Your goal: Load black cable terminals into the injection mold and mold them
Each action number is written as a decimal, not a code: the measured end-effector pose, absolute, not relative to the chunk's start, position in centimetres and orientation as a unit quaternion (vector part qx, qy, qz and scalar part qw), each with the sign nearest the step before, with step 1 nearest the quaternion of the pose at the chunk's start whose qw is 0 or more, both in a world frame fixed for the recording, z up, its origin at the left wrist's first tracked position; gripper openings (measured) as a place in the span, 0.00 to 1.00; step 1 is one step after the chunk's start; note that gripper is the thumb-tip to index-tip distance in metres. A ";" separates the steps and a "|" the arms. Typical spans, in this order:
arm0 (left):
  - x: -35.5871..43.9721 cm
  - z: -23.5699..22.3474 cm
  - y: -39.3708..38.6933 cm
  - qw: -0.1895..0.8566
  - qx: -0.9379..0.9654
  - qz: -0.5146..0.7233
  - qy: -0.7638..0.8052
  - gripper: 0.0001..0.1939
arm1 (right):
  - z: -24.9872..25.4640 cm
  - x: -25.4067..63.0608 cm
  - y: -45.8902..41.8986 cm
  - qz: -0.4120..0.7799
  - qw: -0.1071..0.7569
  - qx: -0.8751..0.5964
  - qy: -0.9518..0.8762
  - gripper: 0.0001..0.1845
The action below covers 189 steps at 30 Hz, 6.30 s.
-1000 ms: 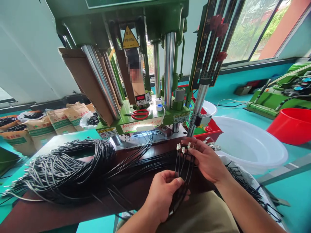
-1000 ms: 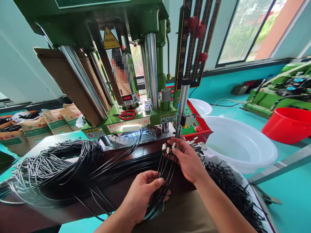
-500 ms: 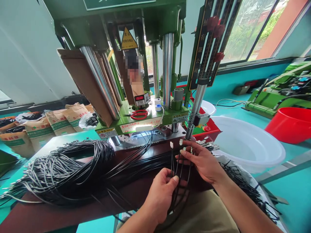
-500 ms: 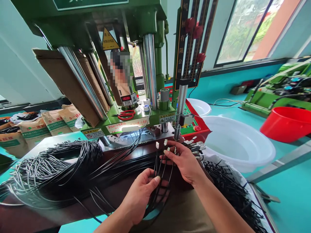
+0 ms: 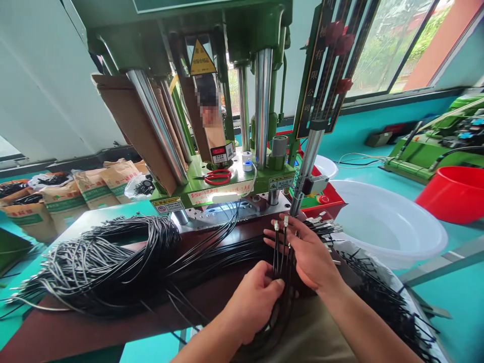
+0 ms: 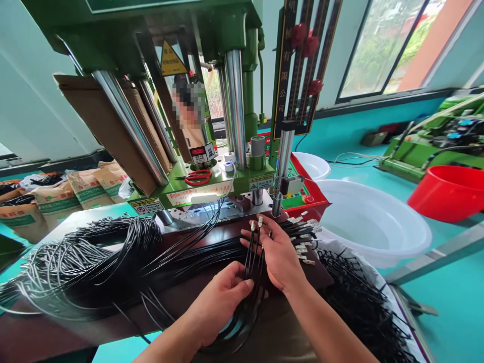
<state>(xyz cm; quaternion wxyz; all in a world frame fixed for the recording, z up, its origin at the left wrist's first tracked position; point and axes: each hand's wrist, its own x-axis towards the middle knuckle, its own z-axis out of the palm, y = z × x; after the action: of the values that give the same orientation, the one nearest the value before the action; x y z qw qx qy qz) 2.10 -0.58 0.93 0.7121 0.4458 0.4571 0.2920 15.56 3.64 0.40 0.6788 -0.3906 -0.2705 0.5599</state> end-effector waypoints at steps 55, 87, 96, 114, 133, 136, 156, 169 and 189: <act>0.8 1.1 0.0 0.762 0.301 0.379 0.430 0.17 | 0.8 21.2 1.3 0.534 0.395 -0.546 -0.512 0.30; 2.6 0.9 0.6 0.694 0.420 0.324 0.487 0.16 | -1.5 16.4 0.5 0.521 0.509 -0.504 -0.463 0.27; 2.0 0.2 0.8 0.721 0.404 0.327 0.458 0.15 | -1.5 16.4 0.3 0.511 0.503 -0.516 -0.468 0.24; 1.8 1.0 0.9 0.711 0.416 0.306 0.477 0.14 | -1.5 17.4 -0.7 0.554 0.495 -0.505 -0.439 0.27; 2.3 0.6 1.1 0.695 0.422 0.303 0.497 0.15 | -1.3 17.3 -0.9 0.521 0.439 -0.548 -0.485 0.33; 1.9 0.4 1.2 0.700 0.417 0.307 0.492 0.15 | -1.4 17.3 -1.0 0.531 0.446 -0.538 -0.480 0.32; 1.3 0.6 1.2 0.751 0.334 0.340 0.457 0.13 | -1.1 18.1 -1.6 0.593 0.440 -0.512 -0.439 0.28; 1.3 0.5 1.6 0.747 0.329 0.325 0.477 0.14 | -1.1 18.1 -1.5 0.574 0.411 -0.527 -0.473 0.30; -0.2 1.0 1.8 0.715 0.333 0.366 0.494 0.23 | -1.2 18.3 -1.4 0.604 0.435 -0.515 -0.425 0.28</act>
<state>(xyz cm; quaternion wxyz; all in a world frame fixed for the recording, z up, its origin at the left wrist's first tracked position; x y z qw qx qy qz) -0.23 1.76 0.96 0.7147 0.3334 0.4938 0.3663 18.30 -1.45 -1.16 0.4355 -0.5153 -0.4247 0.6037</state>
